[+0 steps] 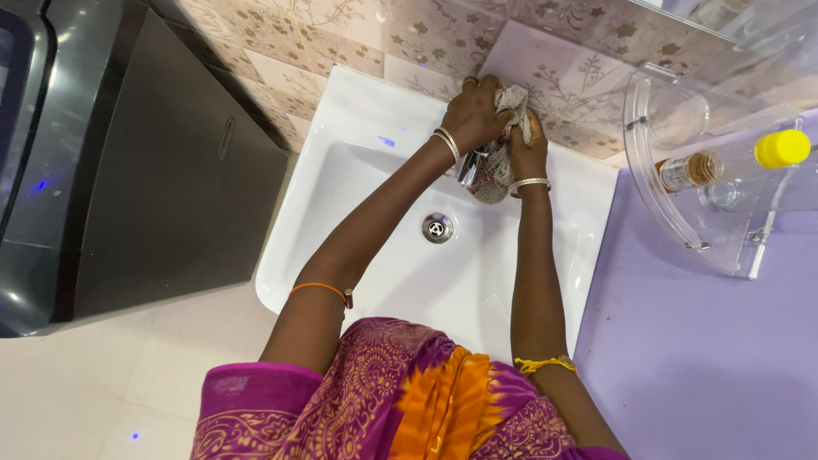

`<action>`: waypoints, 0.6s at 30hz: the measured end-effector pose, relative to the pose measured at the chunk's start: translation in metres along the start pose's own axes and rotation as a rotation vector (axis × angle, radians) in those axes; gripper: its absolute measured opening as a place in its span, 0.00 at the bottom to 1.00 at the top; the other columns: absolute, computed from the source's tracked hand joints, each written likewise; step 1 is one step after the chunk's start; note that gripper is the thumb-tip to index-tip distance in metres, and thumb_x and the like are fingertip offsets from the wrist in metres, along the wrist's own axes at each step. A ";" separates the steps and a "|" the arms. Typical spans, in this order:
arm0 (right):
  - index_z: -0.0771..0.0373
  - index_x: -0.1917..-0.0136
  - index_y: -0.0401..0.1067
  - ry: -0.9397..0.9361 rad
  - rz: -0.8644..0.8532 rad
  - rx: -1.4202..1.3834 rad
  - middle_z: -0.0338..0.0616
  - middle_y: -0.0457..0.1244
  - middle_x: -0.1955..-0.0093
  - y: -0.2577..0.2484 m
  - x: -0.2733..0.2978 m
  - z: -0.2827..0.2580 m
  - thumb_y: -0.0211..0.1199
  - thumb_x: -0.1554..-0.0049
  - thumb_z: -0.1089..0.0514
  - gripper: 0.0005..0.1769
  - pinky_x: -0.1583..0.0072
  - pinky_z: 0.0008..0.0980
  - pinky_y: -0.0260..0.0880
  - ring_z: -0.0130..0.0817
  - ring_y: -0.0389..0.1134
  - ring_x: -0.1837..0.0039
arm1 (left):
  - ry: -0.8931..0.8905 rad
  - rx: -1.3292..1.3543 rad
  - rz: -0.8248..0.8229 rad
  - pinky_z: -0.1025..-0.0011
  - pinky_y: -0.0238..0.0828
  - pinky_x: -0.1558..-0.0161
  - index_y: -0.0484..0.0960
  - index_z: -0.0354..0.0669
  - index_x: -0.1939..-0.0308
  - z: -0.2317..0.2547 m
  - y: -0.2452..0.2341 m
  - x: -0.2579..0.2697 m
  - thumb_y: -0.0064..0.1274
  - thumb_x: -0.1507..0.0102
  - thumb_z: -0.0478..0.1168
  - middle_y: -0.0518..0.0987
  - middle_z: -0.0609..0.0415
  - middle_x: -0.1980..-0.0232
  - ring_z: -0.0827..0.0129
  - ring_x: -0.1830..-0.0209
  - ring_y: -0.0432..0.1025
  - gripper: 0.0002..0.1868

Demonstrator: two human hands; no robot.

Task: The person wipes the faucet, the inside of the basin, and the outer edges of a white porcelain sink using a cloth.

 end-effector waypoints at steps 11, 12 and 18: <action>0.59 0.32 0.71 0.200 -0.094 0.693 0.54 0.70 0.45 0.006 -0.003 -0.031 0.62 0.40 0.60 0.23 0.46 0.33 0.69 0.38 0.72 0.48 | -0.233 0.126 -0.126 0.52 0.75 0.49 0.66 0.39 0.36 -0.127 0.052 0.012 0.44 0.30 0.45 0.81 0.31 0.54 0.41 0.53 0.77 0.21; 0.55 0.31 0.71 0.270 -0.092 0.737 0.55 0.70 0.46 0.010 -0.005 -0.040 0.60 0.41 0.61 0.24 0.47 0.35 0.70 0.41 0.73 0.49 | -0.103 0.156 0.045 0.51 0.74 0.48 0.75 0.37 0.44 -0.125 0.045 0.022 0.46 0.30 0.44 0.82 0.31 0.52 0.41 0.50 0.76 0.16; 0.55 0.35 0.74 0.033 -0.047 0.589 0.52 0.71 0.43 0.015 -0.003 -0.016 0.62 0.44 0.64 0.23 0.45 0.33 0.72 0.38 0.74 0.46 | -0.070 0.174 0.129 0.50 0.72 0.49 0.75 0.36 0.43 -0.116 0.044 0.034 0.50 0.33 0.41 0.80 0.27 0.54 0.36 0.52 0.74 0.17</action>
Point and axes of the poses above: each hand's wrist, its own x-axis away from the middle knuckle, its own y-axis out of the palm, z = x × y, the point moved 5 cm from there along -x, towards the middle knuckle
